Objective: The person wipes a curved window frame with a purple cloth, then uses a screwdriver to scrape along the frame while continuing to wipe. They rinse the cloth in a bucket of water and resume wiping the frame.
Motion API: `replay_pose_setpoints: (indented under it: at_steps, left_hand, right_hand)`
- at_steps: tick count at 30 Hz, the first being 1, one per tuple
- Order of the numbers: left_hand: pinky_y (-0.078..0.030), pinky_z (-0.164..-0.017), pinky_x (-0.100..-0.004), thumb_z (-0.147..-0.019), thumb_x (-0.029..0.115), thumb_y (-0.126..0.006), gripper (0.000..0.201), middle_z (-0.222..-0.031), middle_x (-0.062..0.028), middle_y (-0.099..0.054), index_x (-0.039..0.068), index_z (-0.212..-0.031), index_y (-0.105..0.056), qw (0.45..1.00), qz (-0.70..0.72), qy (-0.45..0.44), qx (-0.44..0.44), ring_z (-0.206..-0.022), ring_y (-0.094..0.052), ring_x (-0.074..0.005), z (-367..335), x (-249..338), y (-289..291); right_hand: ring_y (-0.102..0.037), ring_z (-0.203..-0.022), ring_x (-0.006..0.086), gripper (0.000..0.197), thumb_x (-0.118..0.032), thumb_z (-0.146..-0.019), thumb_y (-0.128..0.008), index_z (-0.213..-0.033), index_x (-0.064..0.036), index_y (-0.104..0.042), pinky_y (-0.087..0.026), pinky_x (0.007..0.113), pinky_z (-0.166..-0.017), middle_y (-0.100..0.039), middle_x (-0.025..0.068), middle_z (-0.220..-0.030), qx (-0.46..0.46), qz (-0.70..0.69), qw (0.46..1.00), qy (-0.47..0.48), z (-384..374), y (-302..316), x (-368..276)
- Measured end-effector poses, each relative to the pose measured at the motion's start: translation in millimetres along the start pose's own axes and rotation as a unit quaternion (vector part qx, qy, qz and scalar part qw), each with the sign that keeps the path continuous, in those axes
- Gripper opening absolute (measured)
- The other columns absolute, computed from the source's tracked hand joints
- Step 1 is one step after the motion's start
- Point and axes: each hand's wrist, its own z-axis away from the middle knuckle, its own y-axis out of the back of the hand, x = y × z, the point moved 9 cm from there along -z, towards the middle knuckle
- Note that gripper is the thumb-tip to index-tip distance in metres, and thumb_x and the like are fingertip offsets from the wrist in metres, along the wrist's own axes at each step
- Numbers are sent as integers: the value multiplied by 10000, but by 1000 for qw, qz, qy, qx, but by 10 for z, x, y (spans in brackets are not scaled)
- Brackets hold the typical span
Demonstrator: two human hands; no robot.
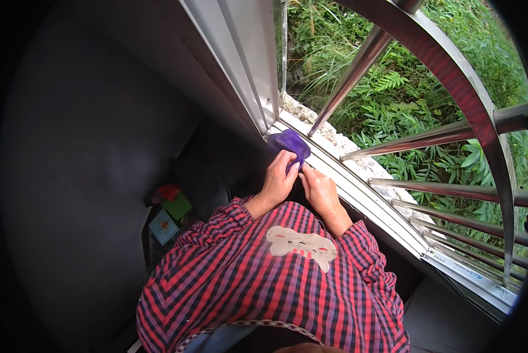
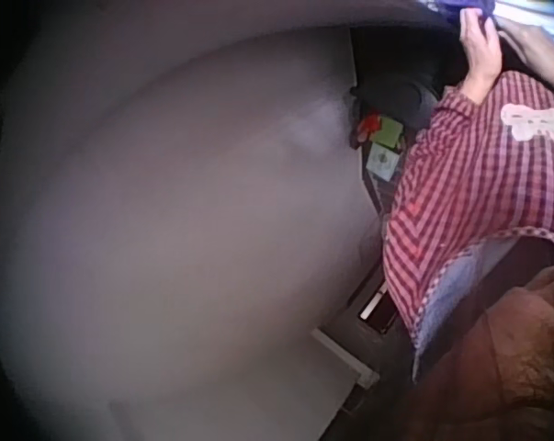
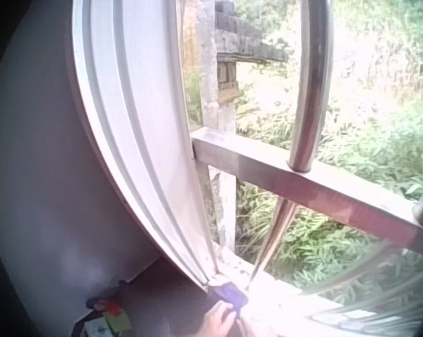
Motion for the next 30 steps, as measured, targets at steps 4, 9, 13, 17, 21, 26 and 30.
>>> replay_pose_setpoints:
  at_steps: [4,9,13,17,21,26,30]
  left_hand:
    - [-495,-726,-396,-949,18,-624,131,-932,-161,-550,-3,-1063,-564,999,21,-43,-8,-814,-603,-346,-42,244,-39]
    - [-492,-735,-369,-957,31,-619,131,-909,-149,-541,-12,-1053,-542,998,52,-3,-23,-788,-581,-280,-6,272,-121]
    - [-500,-750,-335,-962,68,-646,184,-911,-126,-588,-18,-1098,-556,1000,25,16,8,-788,-580,-215,28,183,-75]
    - [-494,-742,-337,-956,76,-658,194,-894,-124,-583,-16,-1091,-554,999,2,34,41,-782,-568,-214,29,93,7]
    - [-491,-736,-334,-952,70,-664,187,-880,-117,-579,-13,-1080,-555,998,-3,44,49,-774,-559,-208,18,52,60]
    - [-521,-767,-368,-945,25,-659,164,-908,-156,-602,-13,-1065,-553,997,-27,61,35,-811,-631,-273,4,-27,102]
    - [-523,-766,-369,-943,29,-664,174,-917,-158,-607,-13,-1070,-553,998,-33,56,26,-813,-634,-275,8,-73,92]
  right_hand:
    - [-670,-776,415,279,-144,-977,-639,-1249,-80,-626,-533,489,-654,-690,185,-882,121,-76,990,18,54,390,-41]
    - [-689,-664,377,300,-210,-980,-645,-1261,-105,-630,-535,474,-557,-695,160,-797,-15,80,996,40,29,653,-93]
    - [-685,-641,369,144,-212,-977,-601,-1054,-106,-662,-531,486,-548,-666,158,-678,-55,108,989,89,-261,757,-181]
    - [-687,-648,383,126,-190,-953,-608,-1018,-104,-672,-535,504,-564,-663,166,-657,-81,107,985,105,-459,677,-262]
    - [-698,-688,399,162,-217,-955,-615,-1038,-93,-680,-542,521,-601,-682,180,-689,-97,84,987,96,-517,587,-274]
    - [-687,-766,442,165,-201,-961,-632,-1029,-54,-659,-538,544,-675,-687,226,-764,-102,-28,993,54,-481,473,-201]
    - [-669,-788,468,135,-168,-956,-640,-996,-38,-635,-524,557,-688,-683,253,-808,-80,-106,991,19,-363,322,-165]
